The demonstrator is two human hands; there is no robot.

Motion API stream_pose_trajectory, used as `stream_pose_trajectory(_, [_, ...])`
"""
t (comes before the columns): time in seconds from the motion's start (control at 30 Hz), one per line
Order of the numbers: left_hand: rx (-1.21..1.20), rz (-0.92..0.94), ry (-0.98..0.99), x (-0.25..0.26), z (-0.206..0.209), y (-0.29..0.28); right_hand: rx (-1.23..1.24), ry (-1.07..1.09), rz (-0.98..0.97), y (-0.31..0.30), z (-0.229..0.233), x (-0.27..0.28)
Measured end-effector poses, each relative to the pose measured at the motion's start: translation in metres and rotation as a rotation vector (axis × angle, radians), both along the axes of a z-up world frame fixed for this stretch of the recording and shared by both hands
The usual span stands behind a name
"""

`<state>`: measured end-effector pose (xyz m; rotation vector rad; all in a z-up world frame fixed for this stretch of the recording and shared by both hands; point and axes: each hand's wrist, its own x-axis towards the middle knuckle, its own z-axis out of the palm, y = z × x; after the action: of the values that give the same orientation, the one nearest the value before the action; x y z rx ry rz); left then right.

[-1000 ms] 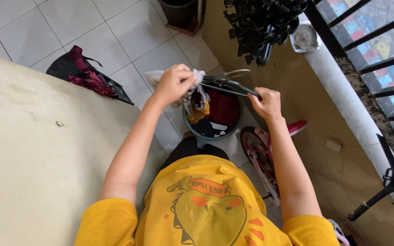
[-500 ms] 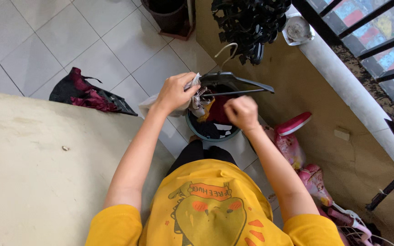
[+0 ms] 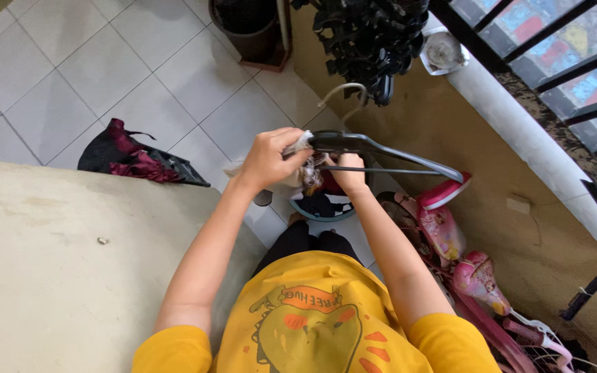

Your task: The person takes various clothing items from a green laundry bucket on the floor and hangs them on a clothes rack. They handle a patterned shirt, a blue t-shirt, a pair of shorts, and a maroon t-shirt, placing each on a hanger and arranging them on the rack.

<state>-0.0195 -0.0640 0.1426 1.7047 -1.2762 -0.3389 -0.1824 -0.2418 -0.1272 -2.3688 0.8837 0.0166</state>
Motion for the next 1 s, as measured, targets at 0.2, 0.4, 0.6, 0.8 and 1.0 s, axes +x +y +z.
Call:
stream_pose_trajectory(0.2, [0.057, 0.058, -0.062, 0.024, -0.016, 0.007, -0.125, -0.195, -0.044, -0.052, 0.023, -0.071])
stream_pose_trajectory(0.4, [0.140, 0.028, -0.084, 0.024, -0.046, 0.004, 0.313, -0.227, -0.452, -0.105, 0.083, -0.129])
stream_pose_trajectory(0.6, [0.107, 0.016, -0.098, 0.015, -0.063, -0.022, -0.060, -0.258, -0.235, -0.101, 0.154, -0.128])
stream_pose_trajectory(0.8, [0.092, -0.068, -0.081, 0.002, -0.060, -0.049, -0.042, -0.330, -0.068, -0.064, 0.224, -0.115])
stream_pose_trajectory(1.0, [0.021, -0.125, 0.014, 0.004, -0.049, -0.068, -0.535, -0.417, 0.081, -0.070, 0.243, -0.141])
